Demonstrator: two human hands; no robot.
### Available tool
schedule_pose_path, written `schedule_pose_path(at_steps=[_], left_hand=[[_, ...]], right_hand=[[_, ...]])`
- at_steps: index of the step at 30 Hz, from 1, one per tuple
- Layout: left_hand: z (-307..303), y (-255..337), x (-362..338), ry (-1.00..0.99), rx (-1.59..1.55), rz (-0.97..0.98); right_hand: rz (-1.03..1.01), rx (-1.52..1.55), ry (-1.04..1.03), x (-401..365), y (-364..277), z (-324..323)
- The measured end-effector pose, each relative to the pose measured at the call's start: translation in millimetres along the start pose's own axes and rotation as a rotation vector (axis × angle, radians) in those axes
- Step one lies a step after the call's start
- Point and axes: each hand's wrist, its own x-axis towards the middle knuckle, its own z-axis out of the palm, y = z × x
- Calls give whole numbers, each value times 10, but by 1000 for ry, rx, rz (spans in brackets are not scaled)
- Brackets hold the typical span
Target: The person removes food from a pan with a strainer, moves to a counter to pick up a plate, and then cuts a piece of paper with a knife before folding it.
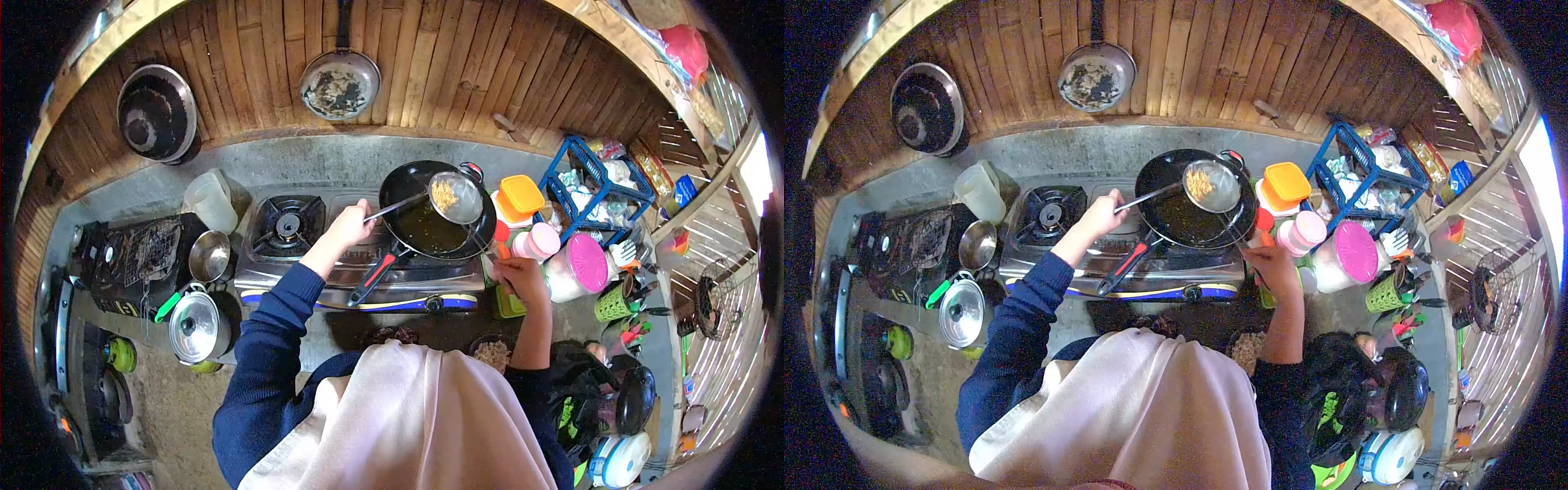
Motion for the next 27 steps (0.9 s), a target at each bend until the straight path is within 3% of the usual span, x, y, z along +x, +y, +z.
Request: schedule_pose_path(at_steps=[2, 4, 7, 12, 14, 17, 20, 24, 27], left_hand=[[31, -16, 10, 1, -19, -8], [59, -20, 26, -22, -40, -38], [97, -30, 23, -5, -10, -21], [79, 22, -22, -53, -86, -123], [96, -1, -34, -46, -105, -152], [112, -31, -42, -48, -118, -174], [84, -51, -18, -61, -120, -152], [92, -54, 2, -61, -119, -165], [92, -40, -26, -33, -108, -182]], right_hand=[[5, -74, 24, 34, 39, -122], [-294, 152, 7, 133, 26, -304], [-421, 171, 130, 139, -217, -409], [-309, 202, 71, -9, -48, -124], [-21, -26, 74, -90, -15, 38], [-61, 91, 13, 46, 339, 116], [-155, 84, 104, -15, -59, -59], [-278, 205, 75, 34, -230, -241], [-205, 151, 75, 25, -111, -78]])
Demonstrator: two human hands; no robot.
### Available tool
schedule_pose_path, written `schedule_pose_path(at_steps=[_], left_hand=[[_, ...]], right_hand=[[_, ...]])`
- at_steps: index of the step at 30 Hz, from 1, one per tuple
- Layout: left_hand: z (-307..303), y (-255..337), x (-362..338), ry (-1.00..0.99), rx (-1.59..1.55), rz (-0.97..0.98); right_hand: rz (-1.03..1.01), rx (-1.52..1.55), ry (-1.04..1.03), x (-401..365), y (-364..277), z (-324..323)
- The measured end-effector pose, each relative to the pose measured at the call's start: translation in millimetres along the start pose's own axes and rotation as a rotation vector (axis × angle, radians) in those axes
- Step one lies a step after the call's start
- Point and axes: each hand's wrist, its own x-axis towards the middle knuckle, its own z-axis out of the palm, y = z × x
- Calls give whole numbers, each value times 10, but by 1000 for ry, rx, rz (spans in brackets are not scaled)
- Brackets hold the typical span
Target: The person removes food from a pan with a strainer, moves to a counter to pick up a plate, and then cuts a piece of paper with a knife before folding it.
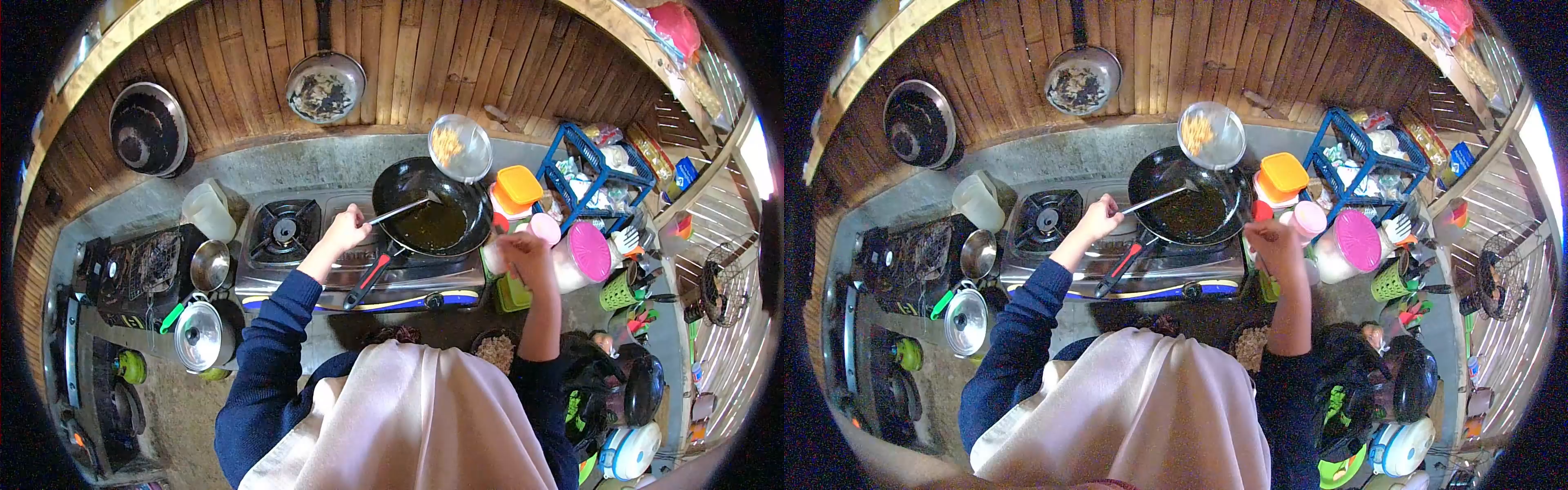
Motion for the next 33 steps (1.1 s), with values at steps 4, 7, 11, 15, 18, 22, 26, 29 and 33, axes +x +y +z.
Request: schedule_pose_path(at_steps=[4, 7, 11, 15, 18, 22, 26, 29, 33], left_hand=[[-62, 5, -24, -22, 68, 4], [-124, 11, -38, -48, 112, 2], [-101, 13, -46, -44, 47, -21], [-36, 46, -31, -56, 36, -39], [54, 32, -6, -5, 14, -19], [78, -28, -3, 33, 21, -13], [-51, -60, -70, -3, 11, -9], [-99, -151, -143, 26, -7, -17], [-121, -137, -330, 11, -100, -53]], right_hand=[[126, -44, -80, -80, 311, 179], [136, -9, -115, -15, 325, 93], [-18, -8, -35, 59, -163, -150], [-87, 89, -31, 87, -203, -178], [32, -57, -37, 53, -3, -48], [166, -103, -152, 42, 254, -33], [58, -127, -75, 62, 2, -278], [-235, -23, 4, 107, -166, -433], [-193, 225, 20, -36, -327, -281]])
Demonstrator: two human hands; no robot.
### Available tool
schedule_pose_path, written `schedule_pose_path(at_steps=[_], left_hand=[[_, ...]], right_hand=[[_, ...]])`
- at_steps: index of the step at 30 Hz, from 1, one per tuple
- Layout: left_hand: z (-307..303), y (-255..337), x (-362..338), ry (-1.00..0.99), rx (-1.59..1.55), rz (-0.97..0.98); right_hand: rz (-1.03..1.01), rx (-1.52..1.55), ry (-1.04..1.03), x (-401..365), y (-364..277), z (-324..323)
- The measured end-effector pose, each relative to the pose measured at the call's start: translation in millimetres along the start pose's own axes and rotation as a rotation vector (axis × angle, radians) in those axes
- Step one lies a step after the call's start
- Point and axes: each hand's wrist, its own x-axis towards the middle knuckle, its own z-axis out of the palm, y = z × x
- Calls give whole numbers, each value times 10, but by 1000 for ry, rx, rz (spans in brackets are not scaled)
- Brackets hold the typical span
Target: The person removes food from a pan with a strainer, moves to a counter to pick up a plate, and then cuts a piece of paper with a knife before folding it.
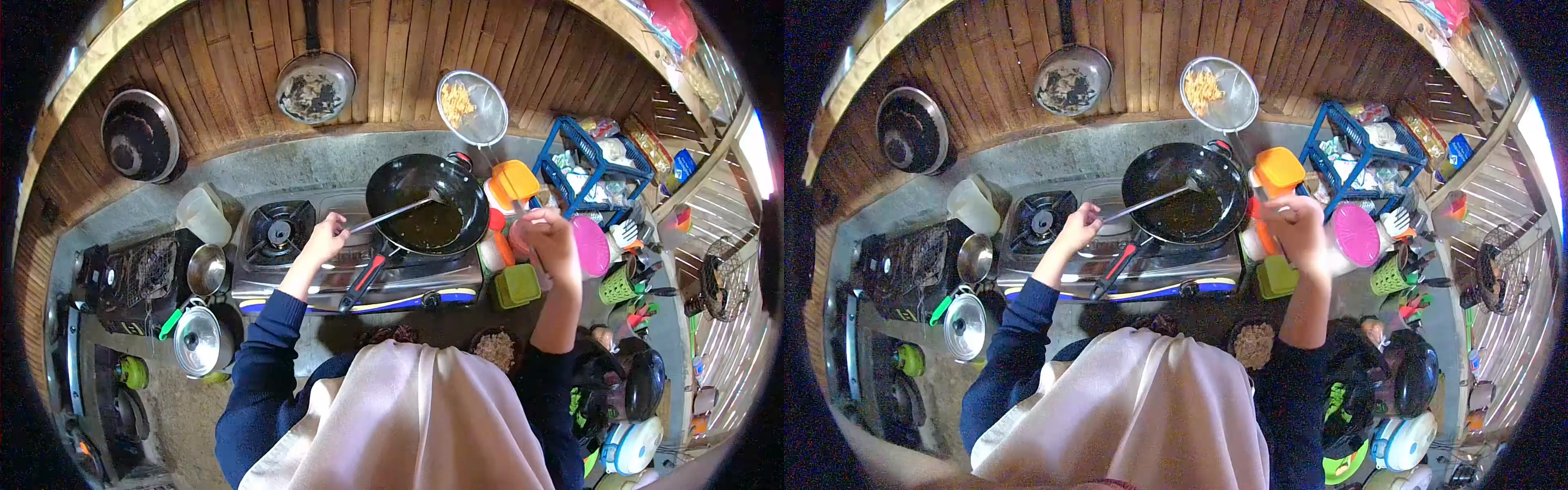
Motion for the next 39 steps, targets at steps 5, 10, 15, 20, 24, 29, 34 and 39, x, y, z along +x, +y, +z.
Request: schedule_pose_path(at_steps=[5, 10, 15, 20, 24, 29, 34, 39], left_hand=[[-4, 67, -92, 34, -35, 12], [-73, 106, -34, 60, -48, -9], [30, 13, -61, 196, -19, 50], [90, 33, -141, 273, -15, 2], [92, 71, -153, 274, -59, 4], [195, 26, -111, 259, -58, 9], [248, 80, -116, 226, -89, 6], [255, 92, -171, 245, -46, 42]], right_hand=[[290, -264, -51, -173, 609, 138], [180, -238, -110, 61, 327, 31], [148, -181, -76, 98, 0, 73], [208, -89, -27, -154, 733, 214], [159, -100, -21, -116, 946, 119], [130, -291, -4, 72, -36, -16], [198, -279, -23, -69, 237, 254], [230, -242, -85, -225, 895, 286]])
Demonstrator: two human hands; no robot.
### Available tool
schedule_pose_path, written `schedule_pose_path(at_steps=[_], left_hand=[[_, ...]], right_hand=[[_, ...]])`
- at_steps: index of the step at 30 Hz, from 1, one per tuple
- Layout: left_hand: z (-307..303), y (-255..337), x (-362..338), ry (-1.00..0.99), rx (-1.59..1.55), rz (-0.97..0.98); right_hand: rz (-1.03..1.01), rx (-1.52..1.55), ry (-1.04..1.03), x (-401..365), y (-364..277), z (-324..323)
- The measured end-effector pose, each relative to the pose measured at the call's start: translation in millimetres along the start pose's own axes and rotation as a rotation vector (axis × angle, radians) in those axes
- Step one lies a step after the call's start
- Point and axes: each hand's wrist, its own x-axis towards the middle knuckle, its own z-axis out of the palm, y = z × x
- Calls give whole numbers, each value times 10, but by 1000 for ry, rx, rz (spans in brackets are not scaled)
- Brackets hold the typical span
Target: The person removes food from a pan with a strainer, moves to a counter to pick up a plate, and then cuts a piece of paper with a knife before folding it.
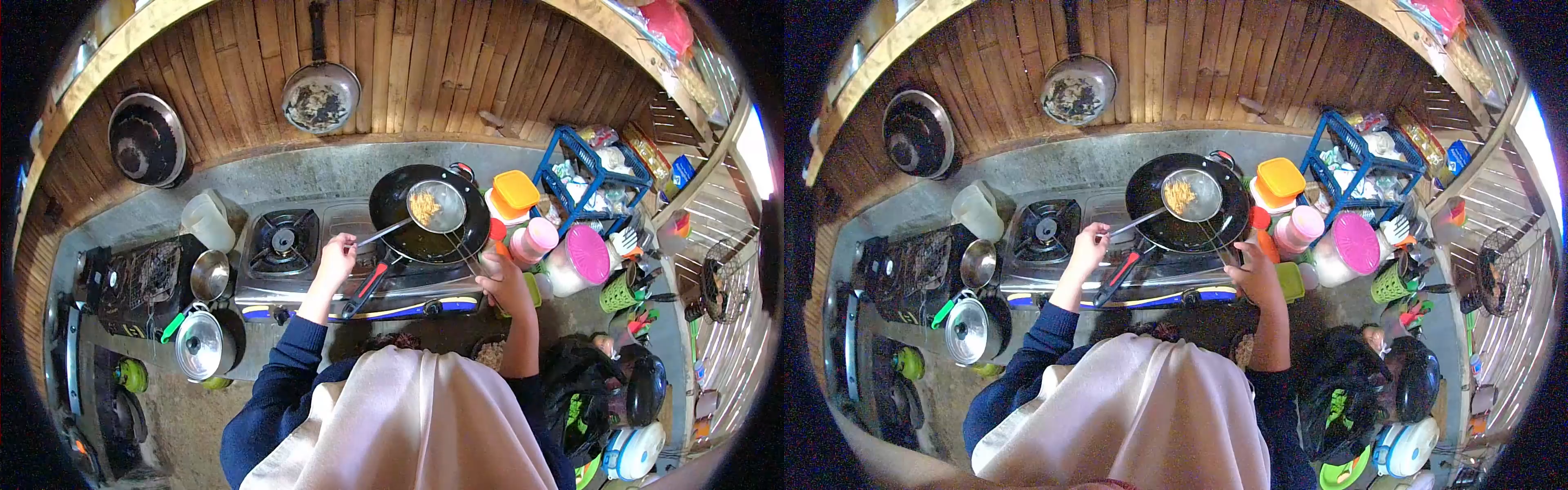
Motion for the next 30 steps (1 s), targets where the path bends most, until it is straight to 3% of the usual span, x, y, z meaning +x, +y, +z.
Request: schedule_pose_path(at_steps=[1, 5, 6, 10, 12, 14, 17, 20, 24, 27, 28, 30], left_hand=[[-5, 2, -3, 1, 9, 39], [13, 14, -19, 8, 12, 48], [23, 4, -22, 15, -5, 35], [-4, 31, -35, 0, -5, 38], [8, 8, -27, 12, -8, 34], [3, 9, -25, 27, -11, 25], [-69, 61, -38, -20, -18, -8], [-81, 44, -7, -72, -25, -30], [-95, 63, -10, -54, -42, -15], [-107, 18, -19, -75, -52, -43], [-113, -4, -22, -70, -17, -14], [-139, -41, -34, -61, 18, 13]], right_hand=[[90, 43, -13, -69, -149, -23], [-82, 32, 41, -27, -685, -290], [-1, -76, 33, -71, -946, -346], [-58, -25, 65, -55, -865, -299], [-79, 194, 81, -31, -490, -146], [-55, 104, 27, -25, -153, -112], [62, 13, -46, -35, -113, -162], [-78, 76, 45, 126, -179, -303], [-89, 6, 65, 58, -884, -478], [-121, -91, 71, 145, -730, -382], [20, -83, 32, 104, -776, -291], [-39, 9, 58, 97, -316, -90]])
